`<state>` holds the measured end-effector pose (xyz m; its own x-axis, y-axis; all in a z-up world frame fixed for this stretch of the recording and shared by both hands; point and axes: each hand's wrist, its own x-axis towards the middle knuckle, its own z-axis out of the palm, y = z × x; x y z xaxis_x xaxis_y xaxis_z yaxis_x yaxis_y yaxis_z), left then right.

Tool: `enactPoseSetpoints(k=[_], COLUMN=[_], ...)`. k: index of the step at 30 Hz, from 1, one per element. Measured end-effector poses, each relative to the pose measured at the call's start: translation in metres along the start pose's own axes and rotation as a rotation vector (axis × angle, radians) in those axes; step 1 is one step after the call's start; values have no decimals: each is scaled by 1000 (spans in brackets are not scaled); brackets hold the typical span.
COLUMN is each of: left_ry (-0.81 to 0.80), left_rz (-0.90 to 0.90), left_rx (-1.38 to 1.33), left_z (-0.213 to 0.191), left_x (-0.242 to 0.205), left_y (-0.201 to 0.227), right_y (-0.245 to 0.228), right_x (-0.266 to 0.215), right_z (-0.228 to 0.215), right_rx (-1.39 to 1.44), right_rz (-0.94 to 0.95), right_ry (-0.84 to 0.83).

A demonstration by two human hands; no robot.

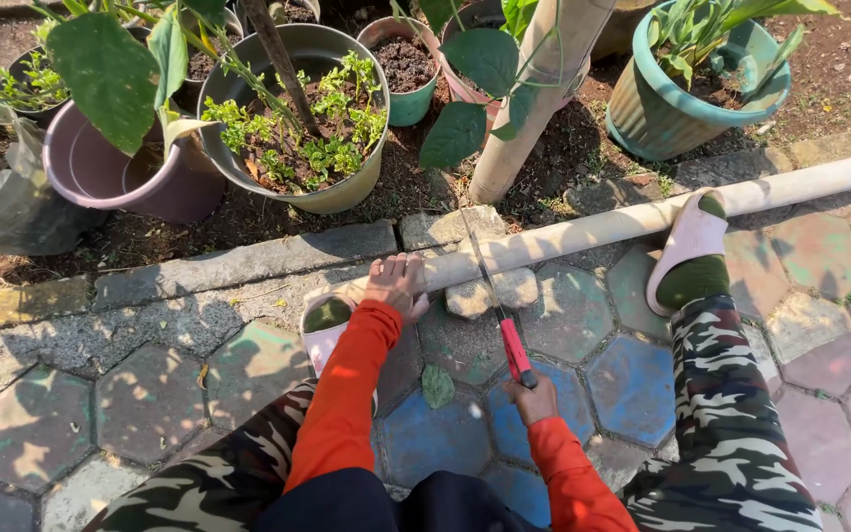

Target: Sawing a white pipe on the ground.

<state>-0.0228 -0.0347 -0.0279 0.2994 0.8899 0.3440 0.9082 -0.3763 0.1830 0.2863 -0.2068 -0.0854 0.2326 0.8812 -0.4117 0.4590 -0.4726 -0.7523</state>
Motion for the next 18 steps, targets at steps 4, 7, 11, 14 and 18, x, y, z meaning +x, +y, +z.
enactPoseSetpoints(k=[4,7,11,14,18], left_ry=[-306,-277,-531,-673,-685], left_rz=[-72,-166,-316,-275,-228], left_rx=[395,276,62,-7,-87], left_z=[50,86,38,22,21], left_x=[-12,-23,17,25,13], left_y=[-15,-14,-18,-24,-29], right_y=[-46,-51,-60,-74,-91], right_x=[-9,-17,-14,-13,-30], right_z=[-15,-24,-21,-22,-39], right_rx=[70,-5,7,18,-102], right_rz=[55,134,116,144,218], right_ry=[-76,-67,-38,-38,-99])
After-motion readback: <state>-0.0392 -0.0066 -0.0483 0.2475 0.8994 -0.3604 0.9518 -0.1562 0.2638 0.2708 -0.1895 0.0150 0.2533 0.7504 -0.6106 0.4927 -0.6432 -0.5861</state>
